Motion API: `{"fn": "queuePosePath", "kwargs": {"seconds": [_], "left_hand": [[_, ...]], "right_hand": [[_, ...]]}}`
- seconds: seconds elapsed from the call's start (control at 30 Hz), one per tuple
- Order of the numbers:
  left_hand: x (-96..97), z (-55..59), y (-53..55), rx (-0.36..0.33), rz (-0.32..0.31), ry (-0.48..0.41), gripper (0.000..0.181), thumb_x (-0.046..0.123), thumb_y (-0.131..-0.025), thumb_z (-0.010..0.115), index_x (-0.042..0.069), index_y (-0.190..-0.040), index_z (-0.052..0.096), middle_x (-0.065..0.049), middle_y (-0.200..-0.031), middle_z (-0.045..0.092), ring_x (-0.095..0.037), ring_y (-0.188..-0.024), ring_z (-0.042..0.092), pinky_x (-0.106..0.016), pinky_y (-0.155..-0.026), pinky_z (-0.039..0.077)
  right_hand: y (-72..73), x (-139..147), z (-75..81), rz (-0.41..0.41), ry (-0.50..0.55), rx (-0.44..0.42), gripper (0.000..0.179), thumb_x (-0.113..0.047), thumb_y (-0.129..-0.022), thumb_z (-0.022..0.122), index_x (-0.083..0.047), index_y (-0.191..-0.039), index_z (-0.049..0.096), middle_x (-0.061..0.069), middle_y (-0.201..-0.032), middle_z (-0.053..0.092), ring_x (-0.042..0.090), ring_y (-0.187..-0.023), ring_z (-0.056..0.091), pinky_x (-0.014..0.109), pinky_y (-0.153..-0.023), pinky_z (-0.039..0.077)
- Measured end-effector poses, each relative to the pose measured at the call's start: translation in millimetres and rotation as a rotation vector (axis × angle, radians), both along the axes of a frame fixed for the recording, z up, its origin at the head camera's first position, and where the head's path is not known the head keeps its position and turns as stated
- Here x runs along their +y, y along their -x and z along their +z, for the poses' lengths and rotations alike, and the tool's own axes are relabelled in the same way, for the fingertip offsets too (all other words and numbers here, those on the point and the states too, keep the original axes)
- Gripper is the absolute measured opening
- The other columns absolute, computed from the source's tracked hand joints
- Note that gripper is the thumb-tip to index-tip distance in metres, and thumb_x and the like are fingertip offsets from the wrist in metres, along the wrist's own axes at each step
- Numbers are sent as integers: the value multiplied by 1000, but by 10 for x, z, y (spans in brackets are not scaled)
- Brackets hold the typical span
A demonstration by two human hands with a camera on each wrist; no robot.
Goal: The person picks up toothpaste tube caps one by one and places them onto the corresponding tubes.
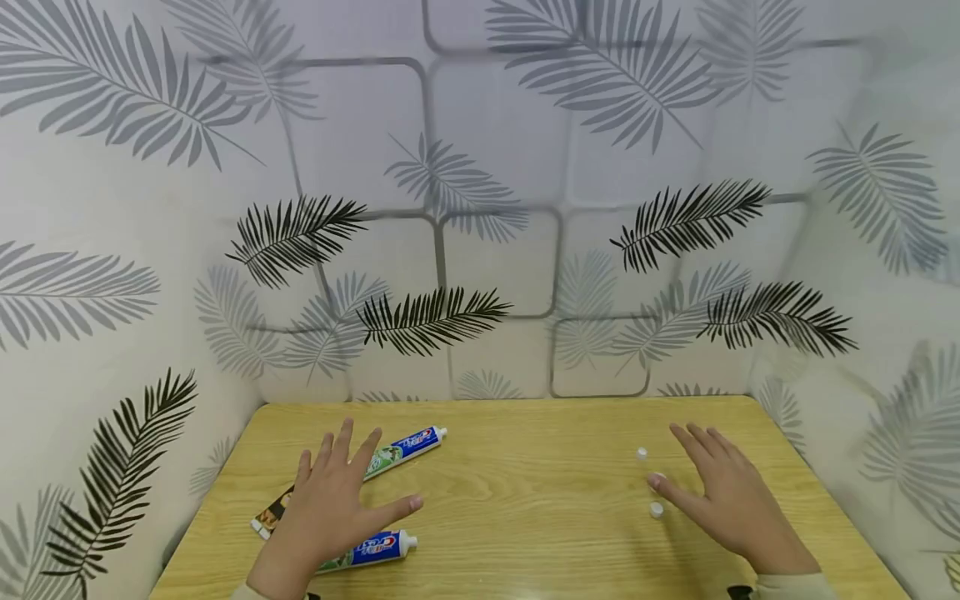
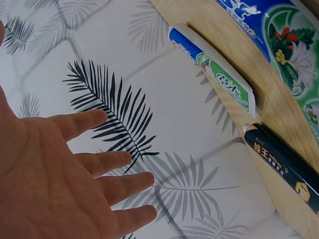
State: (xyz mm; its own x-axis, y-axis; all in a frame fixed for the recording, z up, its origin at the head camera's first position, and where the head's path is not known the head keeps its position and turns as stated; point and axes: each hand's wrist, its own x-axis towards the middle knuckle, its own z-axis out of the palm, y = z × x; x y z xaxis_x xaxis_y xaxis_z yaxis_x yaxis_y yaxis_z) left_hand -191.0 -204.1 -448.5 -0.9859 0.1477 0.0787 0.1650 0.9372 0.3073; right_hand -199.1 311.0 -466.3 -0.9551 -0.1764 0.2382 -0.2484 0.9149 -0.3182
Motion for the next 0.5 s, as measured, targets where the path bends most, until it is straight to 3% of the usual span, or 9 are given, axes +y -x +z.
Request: {"fn": "queuePosePath", "kwargs": {"seconds": [0.5], "left_hand": [[-49,-30,-18,-3,0,-25,114,95,-82,52,20,-167,38,-23,-175,22,-58,-155,27,-82,-119,18]], "right_hand": [[45,-24,-62,-5,-41,-24,80,-66,-98,64,-6,-151,58,29,-149,59,55,-134,54,74,-102,45]]}}
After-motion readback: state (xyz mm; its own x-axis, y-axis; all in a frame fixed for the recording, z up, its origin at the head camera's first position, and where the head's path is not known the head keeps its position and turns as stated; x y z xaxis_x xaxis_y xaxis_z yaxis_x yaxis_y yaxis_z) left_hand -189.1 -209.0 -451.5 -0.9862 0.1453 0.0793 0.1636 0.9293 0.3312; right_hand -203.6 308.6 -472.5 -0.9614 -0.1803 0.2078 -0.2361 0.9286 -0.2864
